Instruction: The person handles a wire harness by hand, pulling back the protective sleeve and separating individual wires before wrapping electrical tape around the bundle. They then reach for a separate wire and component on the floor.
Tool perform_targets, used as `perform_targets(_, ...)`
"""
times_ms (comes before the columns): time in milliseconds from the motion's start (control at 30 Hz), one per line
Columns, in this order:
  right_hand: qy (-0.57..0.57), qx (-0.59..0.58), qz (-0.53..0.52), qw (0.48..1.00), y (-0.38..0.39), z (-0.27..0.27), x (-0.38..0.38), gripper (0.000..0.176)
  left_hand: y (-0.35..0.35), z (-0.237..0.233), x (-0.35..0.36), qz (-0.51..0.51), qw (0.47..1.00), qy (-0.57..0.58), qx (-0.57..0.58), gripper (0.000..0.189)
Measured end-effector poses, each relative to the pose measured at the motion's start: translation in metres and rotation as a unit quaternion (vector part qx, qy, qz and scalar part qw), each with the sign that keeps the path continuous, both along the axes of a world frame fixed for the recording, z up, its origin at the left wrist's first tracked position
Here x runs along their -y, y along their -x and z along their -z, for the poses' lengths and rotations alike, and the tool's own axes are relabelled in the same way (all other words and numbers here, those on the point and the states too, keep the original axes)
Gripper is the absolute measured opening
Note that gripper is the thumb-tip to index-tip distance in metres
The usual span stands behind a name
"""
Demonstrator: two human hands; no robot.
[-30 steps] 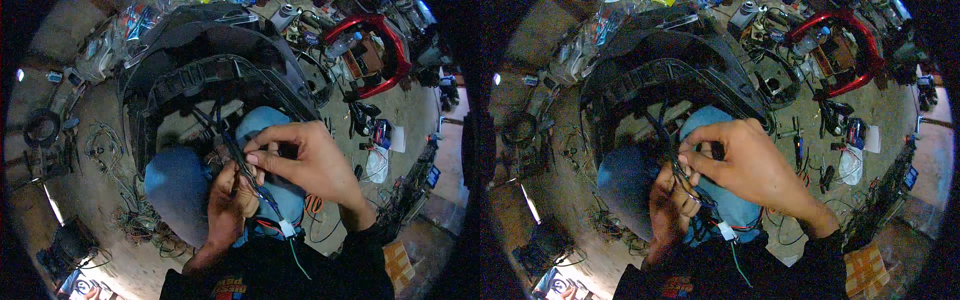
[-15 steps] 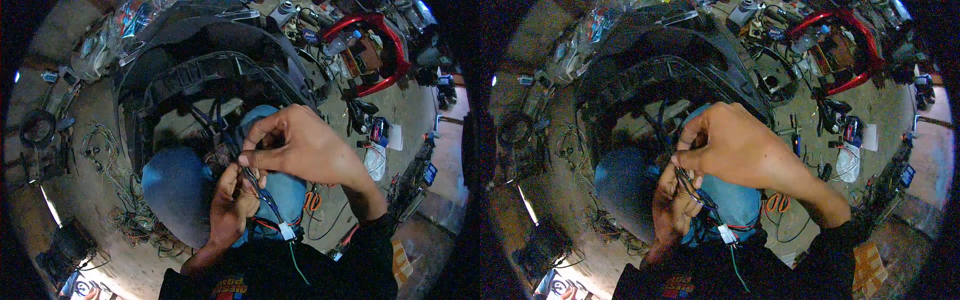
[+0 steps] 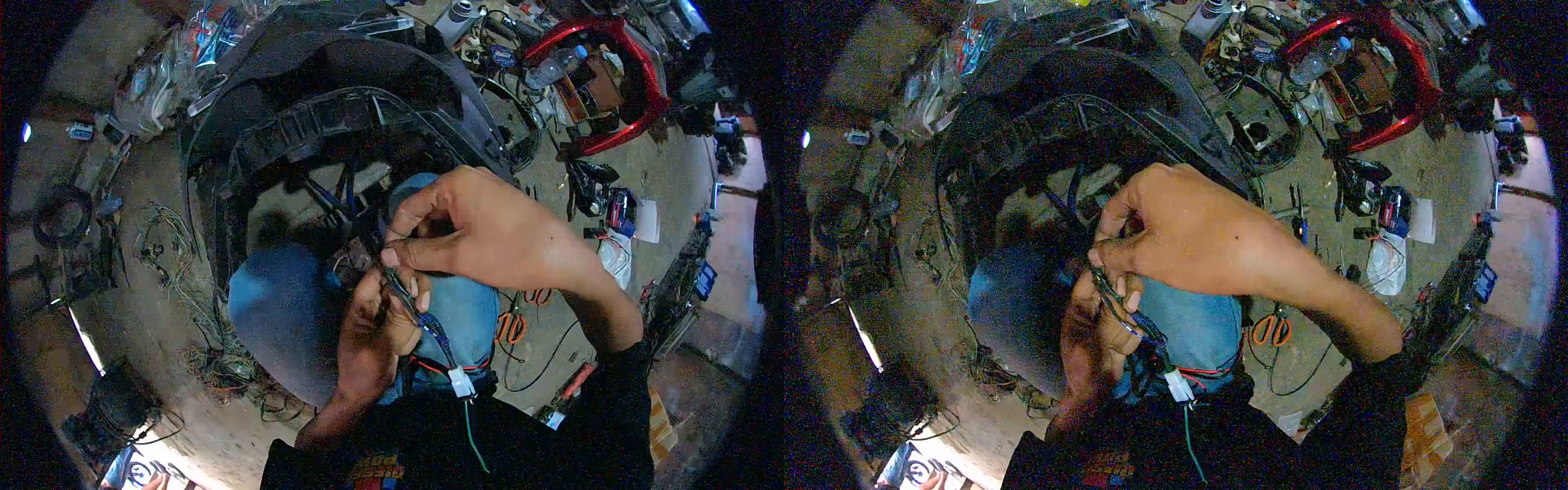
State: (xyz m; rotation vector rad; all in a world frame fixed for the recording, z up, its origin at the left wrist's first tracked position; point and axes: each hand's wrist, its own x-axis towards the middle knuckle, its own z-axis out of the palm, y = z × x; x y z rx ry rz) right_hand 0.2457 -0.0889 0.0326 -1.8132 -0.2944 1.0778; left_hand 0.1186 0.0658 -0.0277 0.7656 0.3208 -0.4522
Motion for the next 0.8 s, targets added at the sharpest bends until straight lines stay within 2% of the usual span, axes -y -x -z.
perform_targets(33, -0.016, 0.009, 0.014, 1.0, 0.003, 0.004, 0.001, 0.019, 0.0, 0.0, -0.001, -0.009, 1.0, 0.025, 0.003, 0.017)
perform_targets(133, -0.061, 0.014, 0.06, 0.996, 0.012, 0.016, 0.005, 0.022, 0.003, 0.005, 0.0, 0.007, 0.999, -0.032, -0.004, 0.015)
perform_targets(300, -0.099, 0.034, 0.163, 0.981, 0.031, 0.005, 0.006, 0.019, 0.002, -0.002, 0.005, -0.028, 0.998, -0.046, -0.04, 0.021)
perform_targets(400, 0.003, 0.222, 0.116, 0.968, 0.05, -0.01, 0.012, 0.019, 0.003, 0.005, 0.005, -0.027, 0.999, -0.029, -0.026, 0.027)
perform_targets(533, 0.006, 0.237, 0.104, 0.966, 0.081, -0.019, 0.012, 0.033, -0.001, -0.001, 0.004, -0.025, 0.998, -0.058, 0.023, 0.031)
perform_targets(600, 0.012, 0.217, 0.164, 0.962, 0.098, -0.017, 0.005, 0.033, 0.001, 0.007, 0.002, -0.005, 0.996, -0.091, 0.008, 0.032)
perform_targets(667, -0.006, 0.221, 0.212, 0.952, 0.108, -0.01, -0.001, 0.034, 0.003, 0.015, 0.001, -0.003, 0.998, -0.062, -0.027, 0.032)
perform_targets(733, -0.018, 0.235, 0.236, 0.943, 0.115, -0.006, -0.006, 0.035, 0.004, 0.018, 0.0, -0.023, 0.997, 0.029, -0.064, 0.032)
perform_targets(800, -0.023, 0.272, 0.244, 0.931, 0.12, -0.004, -0.012, 0.035, 0.001, 0.014, -0.003, 0.008, 0.998, 0.058, -0.014, 0.034)
